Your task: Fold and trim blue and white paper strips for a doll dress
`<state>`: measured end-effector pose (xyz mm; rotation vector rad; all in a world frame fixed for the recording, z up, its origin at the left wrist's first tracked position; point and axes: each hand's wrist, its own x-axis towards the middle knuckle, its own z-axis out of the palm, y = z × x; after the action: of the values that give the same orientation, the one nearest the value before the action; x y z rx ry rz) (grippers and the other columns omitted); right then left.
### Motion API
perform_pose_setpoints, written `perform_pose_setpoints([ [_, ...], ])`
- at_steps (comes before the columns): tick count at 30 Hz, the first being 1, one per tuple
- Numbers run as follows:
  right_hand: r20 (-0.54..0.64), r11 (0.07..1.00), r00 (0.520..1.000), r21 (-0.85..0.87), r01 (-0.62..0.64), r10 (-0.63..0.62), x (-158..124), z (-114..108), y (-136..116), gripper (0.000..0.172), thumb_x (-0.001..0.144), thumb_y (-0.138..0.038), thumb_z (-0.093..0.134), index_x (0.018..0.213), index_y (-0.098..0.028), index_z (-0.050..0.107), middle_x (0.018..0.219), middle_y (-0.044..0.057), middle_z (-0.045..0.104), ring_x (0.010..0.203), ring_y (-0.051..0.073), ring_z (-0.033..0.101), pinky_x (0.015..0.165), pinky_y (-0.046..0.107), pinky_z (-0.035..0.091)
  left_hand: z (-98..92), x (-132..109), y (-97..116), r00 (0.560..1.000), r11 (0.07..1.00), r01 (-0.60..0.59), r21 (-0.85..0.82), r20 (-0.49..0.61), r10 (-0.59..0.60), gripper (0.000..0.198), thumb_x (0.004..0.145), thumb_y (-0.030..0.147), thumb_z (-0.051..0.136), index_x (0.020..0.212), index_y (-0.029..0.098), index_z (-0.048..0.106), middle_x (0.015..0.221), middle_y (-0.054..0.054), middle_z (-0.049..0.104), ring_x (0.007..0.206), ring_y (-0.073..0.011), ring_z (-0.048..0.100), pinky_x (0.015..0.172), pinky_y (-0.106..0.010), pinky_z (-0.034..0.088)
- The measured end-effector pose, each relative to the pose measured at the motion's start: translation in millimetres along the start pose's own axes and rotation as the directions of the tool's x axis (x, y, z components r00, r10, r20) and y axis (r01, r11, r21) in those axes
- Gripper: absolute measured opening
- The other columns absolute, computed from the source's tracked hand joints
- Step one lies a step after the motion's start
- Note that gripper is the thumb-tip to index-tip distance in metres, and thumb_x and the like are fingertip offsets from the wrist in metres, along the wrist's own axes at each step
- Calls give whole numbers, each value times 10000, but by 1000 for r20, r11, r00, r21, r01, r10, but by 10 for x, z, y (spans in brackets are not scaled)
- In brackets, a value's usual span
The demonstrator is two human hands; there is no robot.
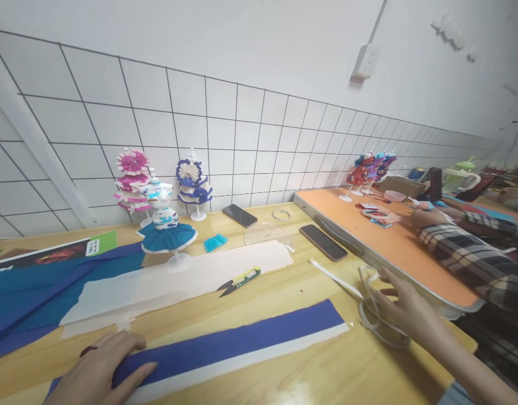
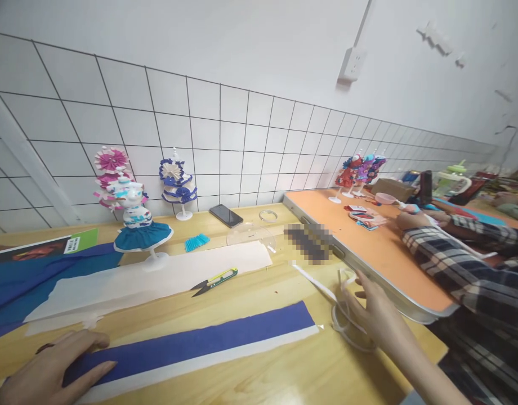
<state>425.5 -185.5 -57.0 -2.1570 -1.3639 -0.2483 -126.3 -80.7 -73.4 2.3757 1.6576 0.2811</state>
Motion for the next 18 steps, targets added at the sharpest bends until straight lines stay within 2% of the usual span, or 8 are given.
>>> perform_pose_setpoints([
  [3,-5,975,981,-110,193,-195,5,-35,-142,551,796,-487,466,1199,-113,507,1101,186,596,948,332,598,770,455,491,-48,-12,18,1000,1000,-19,-4,6,19,324,739,570,509,819,282,633,893,9,663,893,-221,589,797,-324,455],
  [6,48,916,918,-66,395,-393,-58,-42,-565,393,863,-400,428,1171,-171,514,1116,146,594,980,280,590,800,406,495,-98,-33,43,999,1000,-20,3,47,20,342,735,583,496,777,271,629,854,-1,658,863,-220,590,765,-318,459],
  [8,152,843,831,29,537,-535,-87,1,-952,328,895,-316,416,1185,-190,502,1128,130,594,996,242,585,814,369,497,-129,-47,72,997,1000,-8,2,71,8,352,748,582,475,793,269,629,878,-8,656,875,-223,587,762,-318,457],
  [10,151,707,692,103,700,-706,-80,88,-1352,297,917,-227,364,1169,-178,515,1086,135,617,961,225,598,796,365,503,-160,-62,114,997,1000,-1,-12,77,2,357,757,581,465,819,268,624,903,-10,652,897,-223,581,779,-318,451],
  [11,182,625,600,145,767,-779,-64,149,-1540,308,923,-176,333,1172,-163,514,1068,140,625,963,221,592,801,367,496,-175,-67,139,997,1000,0,-21,74,1,358,761,579,459,822,266,621,904,-10,649,901,-222,578,786,-318,448],
  [13,199,529,495,191,827,-846,-20,300,-1866,310,932,-151,317,1161,-178,524,1080,106,629,1004,192,565,856,336,465,-204,-75,195,997,999,4,-39,79,-1,361,761,579,457,801,257,615,879,-13,643,882,-220,576,776,-315,449],
  [16,215,438,396,214,873,-893,27,570,-2204,266,924,-156,362,1117,-145,546,1047,111,634,1013,200,543,878,339,433,-230,-77,281,994,997,5,-73,106,3,346,768,557,454,776,251,616,853,-13,639,863,-215,574,761,-305,454],
  [18,226,429,384,201,881,-895,30,741,-2330,233,908,-123,374,980,-121,596,904,125,653,905,221,568,798,360,447,-226,-77,321,994,996,1,-94,112,10,315,768,530,471,796,257,626,870,-8,646,886,-213,572,790,-306,449],
])
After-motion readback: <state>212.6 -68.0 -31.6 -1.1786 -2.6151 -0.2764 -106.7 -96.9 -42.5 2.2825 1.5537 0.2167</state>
